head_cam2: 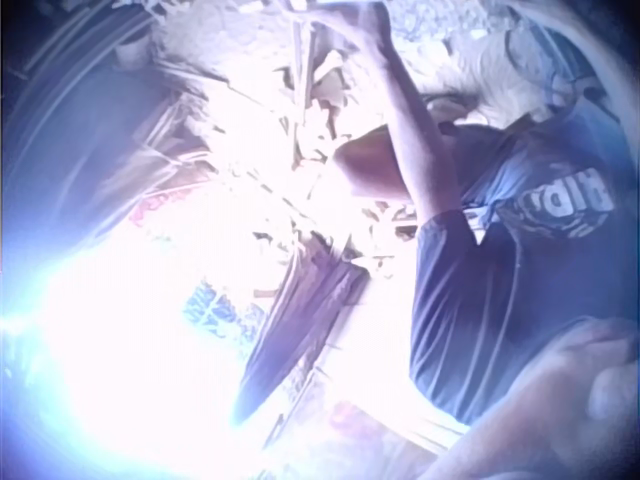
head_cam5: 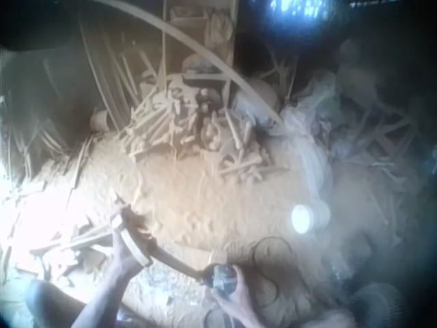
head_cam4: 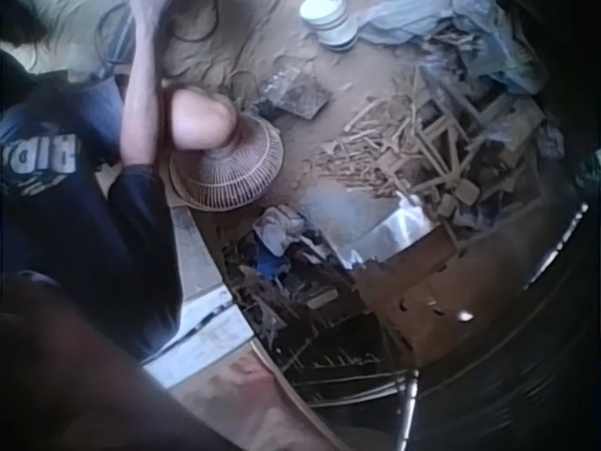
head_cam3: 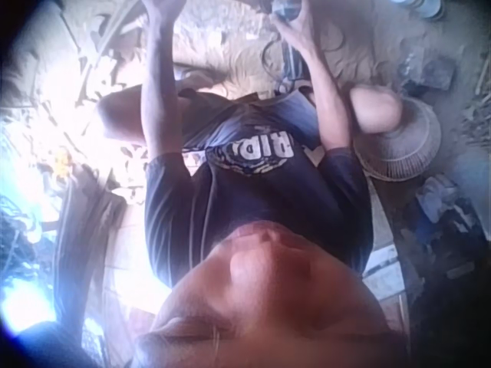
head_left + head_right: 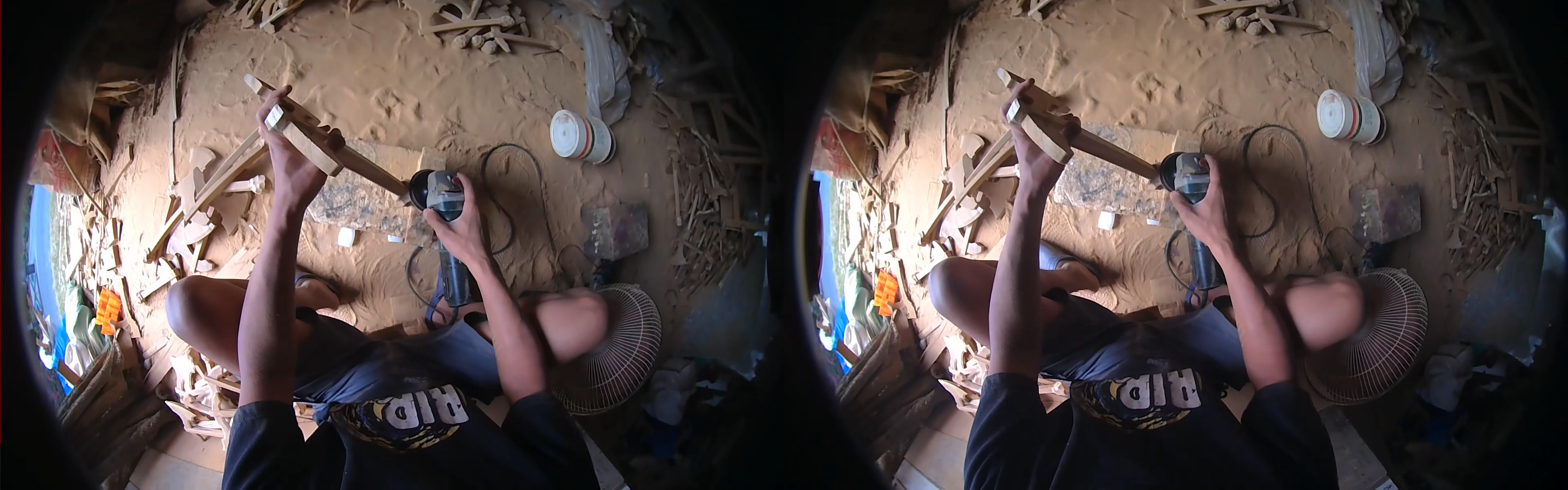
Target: The person sands wooden axe handle components using a power sander, holding the wood pieces by hand and rotating them to reach different surfaces.
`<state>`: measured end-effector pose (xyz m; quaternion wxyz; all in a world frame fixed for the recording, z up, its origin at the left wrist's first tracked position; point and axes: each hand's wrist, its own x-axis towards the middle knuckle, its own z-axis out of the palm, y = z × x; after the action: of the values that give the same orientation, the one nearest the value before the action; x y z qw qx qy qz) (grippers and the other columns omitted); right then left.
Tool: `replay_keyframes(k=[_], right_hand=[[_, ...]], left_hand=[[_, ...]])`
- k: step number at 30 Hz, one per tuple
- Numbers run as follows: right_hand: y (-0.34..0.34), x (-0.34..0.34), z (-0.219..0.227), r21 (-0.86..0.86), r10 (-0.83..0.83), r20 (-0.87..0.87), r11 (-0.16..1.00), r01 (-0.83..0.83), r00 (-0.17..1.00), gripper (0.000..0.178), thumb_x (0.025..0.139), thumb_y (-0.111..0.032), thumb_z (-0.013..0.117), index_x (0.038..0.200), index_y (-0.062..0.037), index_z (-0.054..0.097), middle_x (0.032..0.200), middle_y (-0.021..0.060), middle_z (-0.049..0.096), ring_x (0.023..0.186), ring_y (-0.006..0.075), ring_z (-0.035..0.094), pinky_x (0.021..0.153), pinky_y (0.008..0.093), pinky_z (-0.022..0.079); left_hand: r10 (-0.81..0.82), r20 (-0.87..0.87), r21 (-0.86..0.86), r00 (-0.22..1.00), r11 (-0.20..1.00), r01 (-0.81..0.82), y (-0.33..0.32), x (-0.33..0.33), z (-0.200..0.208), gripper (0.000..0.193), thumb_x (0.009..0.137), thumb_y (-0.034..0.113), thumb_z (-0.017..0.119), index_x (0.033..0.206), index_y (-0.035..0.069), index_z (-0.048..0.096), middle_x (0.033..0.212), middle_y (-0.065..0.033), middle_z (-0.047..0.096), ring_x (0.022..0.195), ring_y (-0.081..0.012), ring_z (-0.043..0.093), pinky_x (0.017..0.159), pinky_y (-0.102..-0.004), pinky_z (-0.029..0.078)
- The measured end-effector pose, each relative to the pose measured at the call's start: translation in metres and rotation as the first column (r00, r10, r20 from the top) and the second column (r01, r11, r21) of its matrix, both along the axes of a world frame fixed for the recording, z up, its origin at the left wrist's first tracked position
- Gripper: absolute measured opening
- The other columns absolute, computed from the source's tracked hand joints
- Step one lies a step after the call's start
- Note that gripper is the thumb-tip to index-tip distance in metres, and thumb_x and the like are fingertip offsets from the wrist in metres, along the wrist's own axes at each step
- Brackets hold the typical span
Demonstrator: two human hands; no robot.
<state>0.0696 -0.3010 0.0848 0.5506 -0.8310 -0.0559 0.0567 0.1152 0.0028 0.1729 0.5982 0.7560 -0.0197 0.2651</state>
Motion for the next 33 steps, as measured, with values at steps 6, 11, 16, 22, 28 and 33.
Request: replay_keyframes(k=[6,11,16,22,28,33], right_hand=[[0.004,-0.001,0.002,-0.001,-0.015,-0.041,1.000,0.015,0.999,0.098,0.082,-0.017,0.084,0.160,0.0010,0.028,0.147,0.0271,0.052,0.136,0.0357,0.054,0.117,0.0419,0.041],[0.010,-0.003,0.010,-0.094,-0.009,-0.057,0.996,0.003,0.998,0.097,0.083,-0.013,0.081,0.162,-0.0002,0.026,0.153,0.0274,0.047,0.142,0.0368,0.049,0.119,0.0415,0.038],[0.002,-0.004,0.017,-0.055,-0.017,0.049,0.998,0.019,0.999,0.098,0.085,-0.009,0.076,0.165,-0.0047,0.020,0.155,0.0276,0.048,0.143,0.0373,0.051,0.118,0.0428,0.041],[0.000,-0.005,0.036,0.015,-0.047,0.052,0.999,0.046,0.998,0.094,0.082,-0.009,0.079,0.161,-0.0031,0.029,0.148,0.0248,0.053,0.136,0.0319,0.056,0.114,0.0414,0.044],[0.003,-0.004,0.019,-0.016,0.032,0.035,0.999,-0.032,0.999,0.093,0.081,-0.011,0.081,0.160,-0.0031,0.031,0.148,0.0230,0.053,0.135,0.0320,0.056,0.115,0.0407,0.044],[0.009,-0.008,0.006,0.006,0.073,0.031,0.997,-0.073,0.997,0.094,0.082,-0.013,0.082,0.160,-0.0034,0.031,0.150,0.0226,0.050,0.138,0.0331,0.053,0.117,0.0412,0.042]], left_hand=[[0.122,0.077,0.245,0.990,0.960,-0.137,-0.007,-0.001,0.006,0.093,0.073,-0.005,0.082,0.150,0.010,0.033,0.127,-0.0086,0.045,0.104,-0.0202,0.059,0.091,-0.0364,0.055],[0.089,0.025,0.193,0.996,0.977,-0.093,-0.007,0.000,0.006,0.090,0.075,0.003,0.083,0.149,0.008,0.033,0.135,-0.0115,0.041,0.110,-0.0232,0.057,0.097,-0.0417,0.051],[0.554,-0.194,0.036,0.810,0.829,-0.558,-0.004,0.001,-0.024,0.092,0.073,0.001,0.075,0.146,0.002,0.018,0.137,-0.0212,0.030,0.123,-0.0307,0.045,0.110,-0.0485,0.042],[0.748,-0.281,-0.221,0.601,0.559,-0.799,0.062,-0.038,-0.114,0.074,0.082,-0.007,0.062,0.141,0.011,0.020,0.125,-0.0153,0.037,0.101,-0.0204,0.051,0.080,-0.0315,0.051],[0.644,-0.123,-0.375,0.755,0.674,-0.636,0.060,-0.039,-0.123,0.073,0.083,0.003,0.067,0.141,0.007,0.023,0.120,-0.0151,0.043,0.095,-0.0223,0.053,0.074,-0.0355,0.052],[0.658,-0.101,-0.321,0.747,0.689,-0.650,0.049,-0.026,-0.097,0.075,0.085,0.005,0.069,0.143,0.010,0.021,0.132,-0.0148,0.041,0.086,-0.0185,0.058,0.074,-0.0332,0.054]])
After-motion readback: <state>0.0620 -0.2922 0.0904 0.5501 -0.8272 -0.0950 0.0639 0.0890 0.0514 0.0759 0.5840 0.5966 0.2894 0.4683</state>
